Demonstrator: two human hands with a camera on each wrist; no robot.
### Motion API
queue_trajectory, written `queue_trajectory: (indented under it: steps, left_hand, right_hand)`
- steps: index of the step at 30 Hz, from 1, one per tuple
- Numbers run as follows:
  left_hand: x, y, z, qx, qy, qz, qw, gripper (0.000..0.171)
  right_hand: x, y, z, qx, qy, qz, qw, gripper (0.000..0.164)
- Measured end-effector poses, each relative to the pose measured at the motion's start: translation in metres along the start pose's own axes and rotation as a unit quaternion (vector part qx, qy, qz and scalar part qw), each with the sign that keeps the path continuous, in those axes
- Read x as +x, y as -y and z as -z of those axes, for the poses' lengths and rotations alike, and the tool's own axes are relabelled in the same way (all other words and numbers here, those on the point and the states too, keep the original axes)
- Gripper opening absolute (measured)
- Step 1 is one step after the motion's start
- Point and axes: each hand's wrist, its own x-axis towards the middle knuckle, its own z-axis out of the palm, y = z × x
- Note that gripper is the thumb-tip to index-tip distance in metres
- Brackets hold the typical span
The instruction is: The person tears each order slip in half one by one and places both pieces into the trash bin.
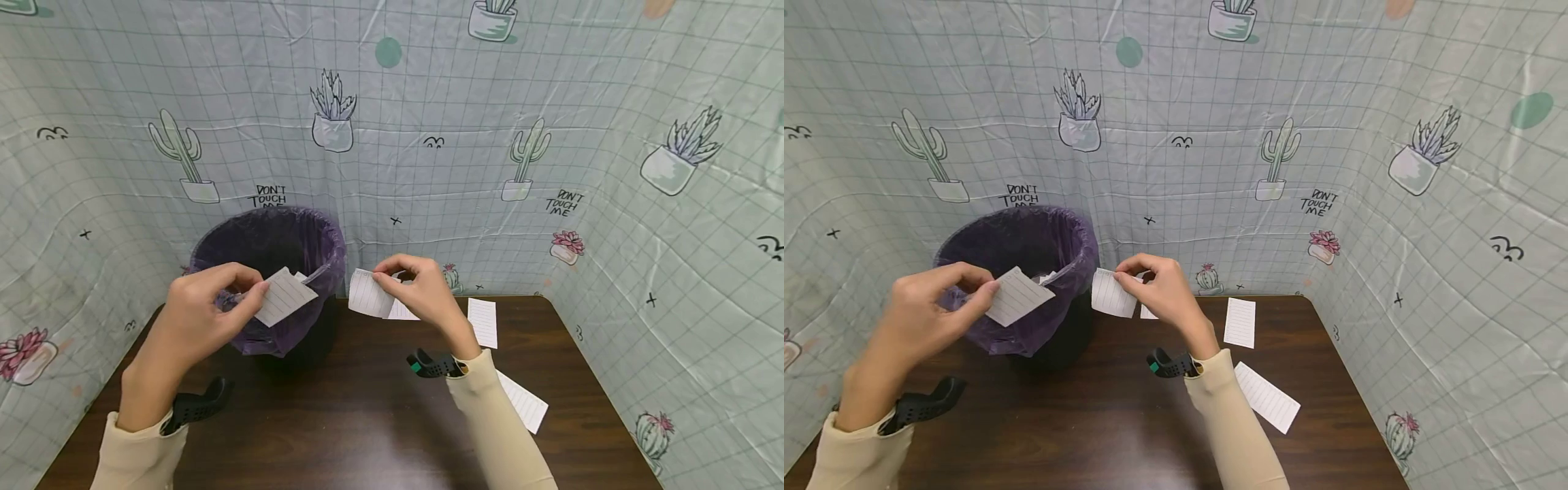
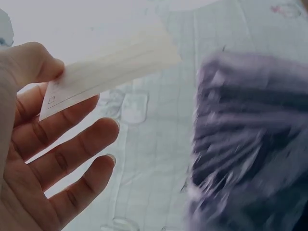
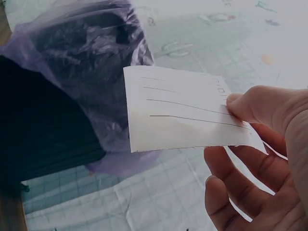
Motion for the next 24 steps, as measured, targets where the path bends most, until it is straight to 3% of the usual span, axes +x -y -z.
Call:
queue_trajectory:
  steps: [4,8,10,16,24]
  left_hand:
    - [0.003,0.009,0.008,0.026,-0.027,-0.004,0.9993,0.036]
    - [0.005,0.018,0.014,0.047,-0.042,0.003,0.998,0.047]
    - [0.006,0.021,0.017,0.063,-0.038,0.009,0.9973,0.045]
    - [0.01,0.031,0.02,0.083,-0.032,0.033,0.9955,0.004]
    - [0.014,0.034,0.025,0.124,-0.003,0.062,0.9903,0.007]
  right_hand:
    - [0.012,0.005,-0.003,0.011,0.0,0.01,1.0,0.008]
    - [0.024,0.009,-0.007,0.028,0.004,0.016,0.999,0.009]
    - [0.03,0.01,-0.009,0.029,0.009,0.02,0.999,0.009]
    - [0.043,0.017,-0.016,0.028,0.024,0.025,0.999,0.01]
    - [0.055,0.029,-0.022,0.039,0.03,0.034,0.998,0.01]
